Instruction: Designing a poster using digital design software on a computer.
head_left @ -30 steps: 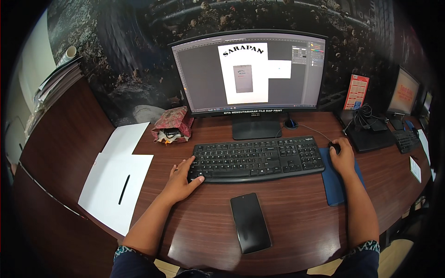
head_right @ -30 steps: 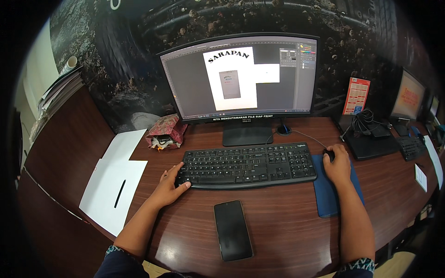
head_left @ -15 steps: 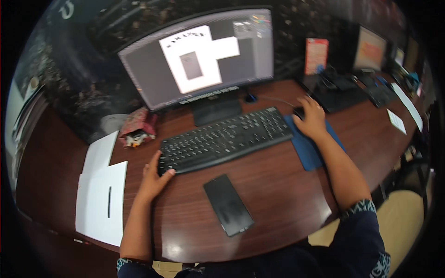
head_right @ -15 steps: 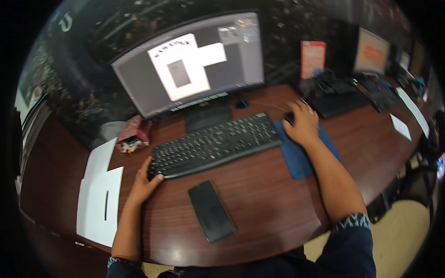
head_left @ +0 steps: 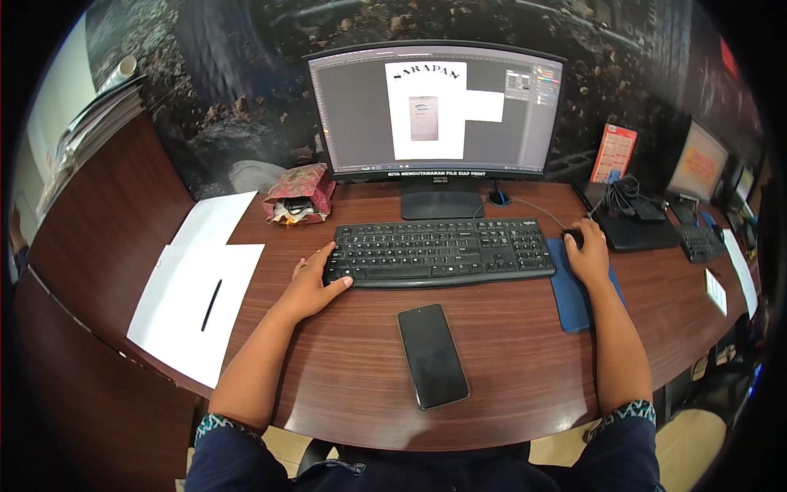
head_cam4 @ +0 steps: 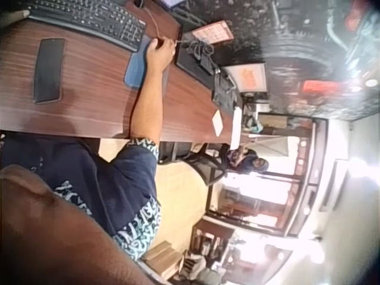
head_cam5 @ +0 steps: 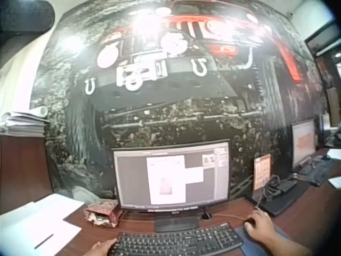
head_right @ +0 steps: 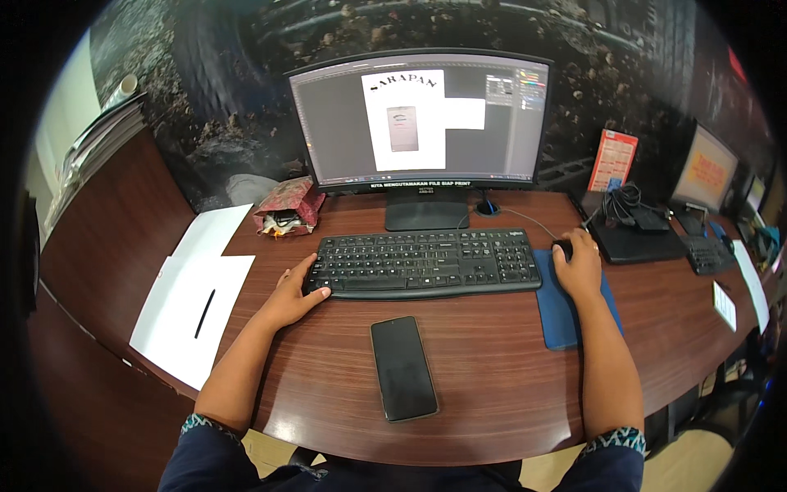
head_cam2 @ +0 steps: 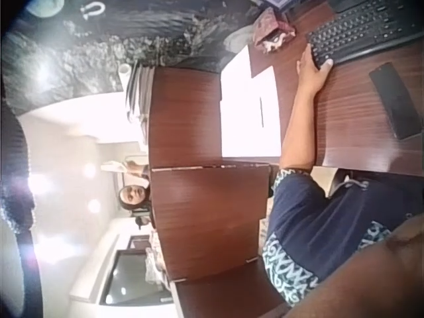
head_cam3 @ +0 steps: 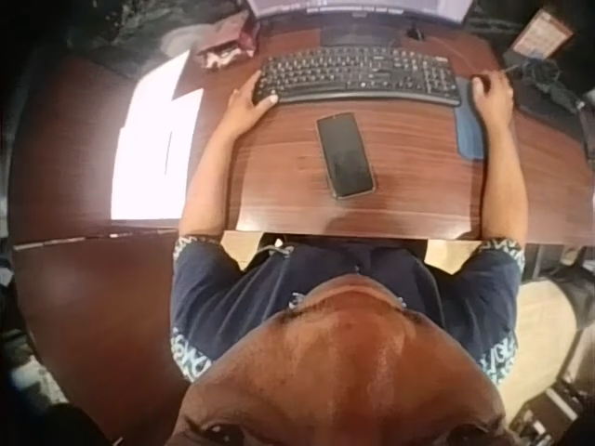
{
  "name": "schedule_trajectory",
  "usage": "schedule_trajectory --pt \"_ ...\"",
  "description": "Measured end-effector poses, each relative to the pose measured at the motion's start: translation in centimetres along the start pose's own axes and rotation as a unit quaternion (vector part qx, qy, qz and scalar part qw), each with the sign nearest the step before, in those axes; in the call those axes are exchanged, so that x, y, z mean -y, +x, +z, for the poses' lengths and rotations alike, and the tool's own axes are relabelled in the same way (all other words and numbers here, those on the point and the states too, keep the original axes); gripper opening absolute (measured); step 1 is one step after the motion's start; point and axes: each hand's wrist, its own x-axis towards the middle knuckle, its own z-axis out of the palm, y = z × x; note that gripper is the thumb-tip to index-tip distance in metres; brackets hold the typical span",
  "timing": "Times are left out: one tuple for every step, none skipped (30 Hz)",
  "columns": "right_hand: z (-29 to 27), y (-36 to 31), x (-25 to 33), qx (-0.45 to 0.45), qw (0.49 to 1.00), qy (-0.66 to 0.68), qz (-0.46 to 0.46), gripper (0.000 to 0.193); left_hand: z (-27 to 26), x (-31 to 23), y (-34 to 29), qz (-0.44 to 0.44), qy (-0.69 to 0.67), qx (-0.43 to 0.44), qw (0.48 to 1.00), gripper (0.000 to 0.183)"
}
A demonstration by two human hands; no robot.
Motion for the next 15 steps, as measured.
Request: schedule_trajectory --pt "0.29 0.09 -0.16 -0.001 0.999 0.02 0.027 0.032 -0.05 0.11 -0.1 0.003 -0.001 0.004 1.0 0.088" --pt "0.58 0.25 -0.24 0.001 0.999 0.031 0.038 0.031 -0.02 0.21 -0.11 -0.002 -0.007 -0.003 1.0 0.088" --pt "0.72 0.33 -0.32 0.004 0.999 0.03 0.027 0.031 -0.01 0.31 -0.14 0.006 -0.004 -0.001 1.0 0.088" --pt "0.79 0.4 -0.34 0.012 0.999 0.035 0.04 0.031 0.01 0.4 -0.15 0.015 -0.001 0.001 1.0 0.088" --pt "0.71 0.48 -0.35 0.021 0.998 0.04 0.053 0.031 -0.02 0.33 -0.1 0.01 -0.008 -0.005 1.0 0.088" --pt "0.7 0.53 -0.4 0.024 0.998 0.037 0.043 0.031 -0.09 0.22 -0.03 0.014 0.0 -0.004 1.0 0.089" --pt "0.78 0.55 -0.47 0.028 0.998 0.04 0.044 0.03 -0.1 0.15 -0.03 0.018 0.008 -0.002 1.0 0.09" --pt "0.83 0.54 -0.59 0.032 0.998 0.041 0.046 0.029 -0.04 0.23 0.04 0.015 0.0 -0.007 1.0 0.09" --pt "0.84 0.55 -0.65 0.035 0.997 0.042 0.048 0.029 0.0 0.38 0.05 0.015 0.008 -0.006 1.0 0.09" --pt "0.85 0.55 -0.57 0.036 0.997 0.047 0.047 0.026 0.06 0.45 0.03 0.016 0.015 -0.005 1.0 0.091" --pt "0.91 0.57 -0.55 0.038 0.997 0.044 0.042 0.026 -0.08 0.31 -0.04 0.014 0.01 -0.008 1.0 0.091" --pt "0.94 0.62 -0.57 0.022 0.997 0.058 0.039 0.025 -0.28 0.07 -0.15 0.013 0.015 -0.005 1.0 0.091" --pt "0.93 0.74 -0.49 0.007 0.997 0.072 0.037 0.024 -0.32 -0.06 -0.19 0.012 0.02 -0.002 1.0 0.092" --pt "0.66 0.78 0.0 0.005 0.996 0.082 0.043 0.023 -0.27 0.04 -0.17 0.011 0.018 -0.004 1.0 0.092" --pt "0.77 0.79 -0.15 0.006 0.996 0.081 0.041 0.023 -0.21 0.12 -0.14 0.013 0.019 -0.003 1.0 0.091"
